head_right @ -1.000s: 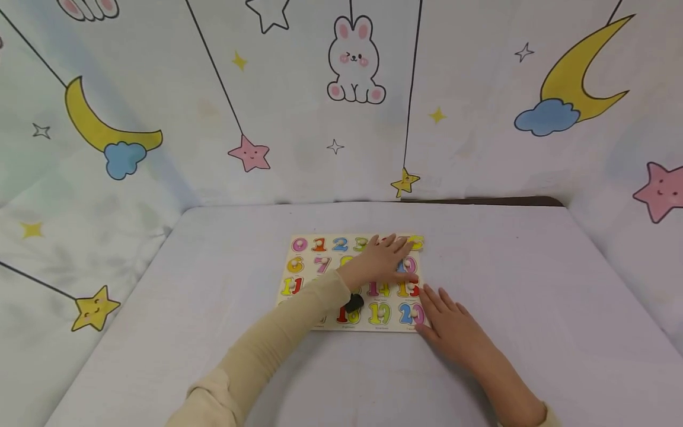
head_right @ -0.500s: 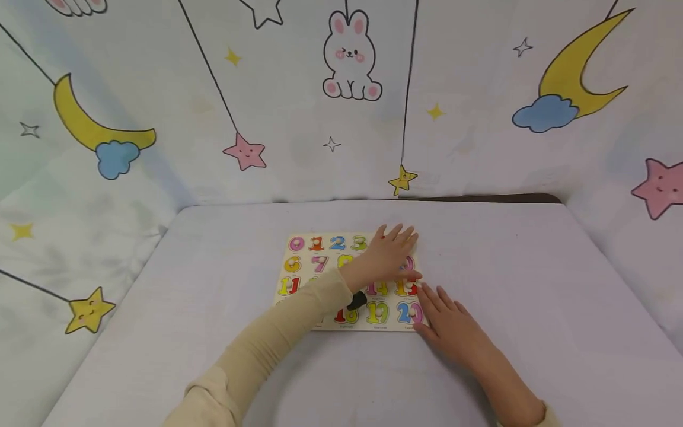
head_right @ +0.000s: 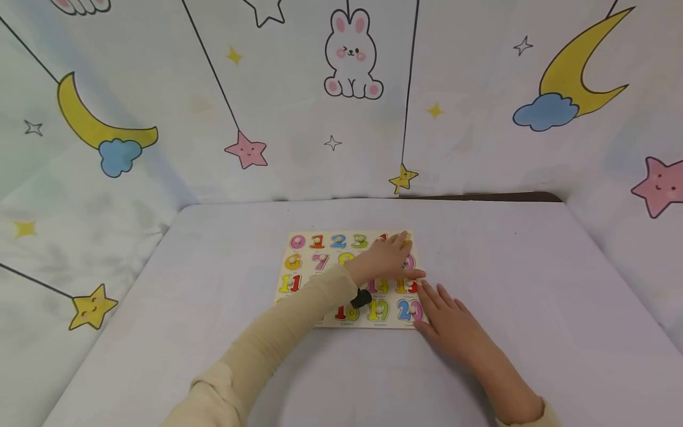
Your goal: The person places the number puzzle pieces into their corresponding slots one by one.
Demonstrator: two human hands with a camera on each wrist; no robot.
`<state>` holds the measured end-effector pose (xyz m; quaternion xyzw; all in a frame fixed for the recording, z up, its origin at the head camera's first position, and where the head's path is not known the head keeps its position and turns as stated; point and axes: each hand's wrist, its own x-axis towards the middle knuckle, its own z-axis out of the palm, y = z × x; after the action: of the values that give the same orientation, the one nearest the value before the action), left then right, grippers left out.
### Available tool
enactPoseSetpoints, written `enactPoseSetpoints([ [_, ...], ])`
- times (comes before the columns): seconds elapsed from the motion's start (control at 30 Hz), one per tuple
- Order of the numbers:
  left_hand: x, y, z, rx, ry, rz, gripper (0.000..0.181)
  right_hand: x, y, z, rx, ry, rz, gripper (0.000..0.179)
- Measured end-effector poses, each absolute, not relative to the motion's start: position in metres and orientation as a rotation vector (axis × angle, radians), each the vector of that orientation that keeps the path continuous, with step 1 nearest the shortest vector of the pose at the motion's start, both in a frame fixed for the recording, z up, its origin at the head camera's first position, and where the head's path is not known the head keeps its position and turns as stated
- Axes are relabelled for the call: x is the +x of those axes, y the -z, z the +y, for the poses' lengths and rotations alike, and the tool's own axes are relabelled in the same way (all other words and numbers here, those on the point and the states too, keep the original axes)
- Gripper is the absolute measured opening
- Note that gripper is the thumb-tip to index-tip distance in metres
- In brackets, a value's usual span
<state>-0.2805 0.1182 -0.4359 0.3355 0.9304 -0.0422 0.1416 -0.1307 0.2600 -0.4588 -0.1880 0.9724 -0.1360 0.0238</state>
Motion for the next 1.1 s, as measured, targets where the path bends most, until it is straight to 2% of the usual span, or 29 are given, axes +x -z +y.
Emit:
enactPoseSetpoints([
  [0.33,-0.294,0.431,0.122,0.837,0.017,2.659,0.083,-0.142,0.458,0.262,-0.588,0.421,2.998,0.069],
  [0.67,-0.298,0.437,0.11,0.946,0.094,2.713,0.082,-0.152,0.464,0.27,-0.594,0.426,2.995,0.068],
  [0.83,-0.281,0.427,0.078,1.135,-0.024,2.734,0.086,-0.156,0.467,0.273,-0.609,0.427,2.999,0.069],
  [1.1,-0.233,0.395,-0.013,1.378,-0.171,2.69,0.083,-0.154,0.467,0.283,-0.557,0.46,2.938,0.077],
])
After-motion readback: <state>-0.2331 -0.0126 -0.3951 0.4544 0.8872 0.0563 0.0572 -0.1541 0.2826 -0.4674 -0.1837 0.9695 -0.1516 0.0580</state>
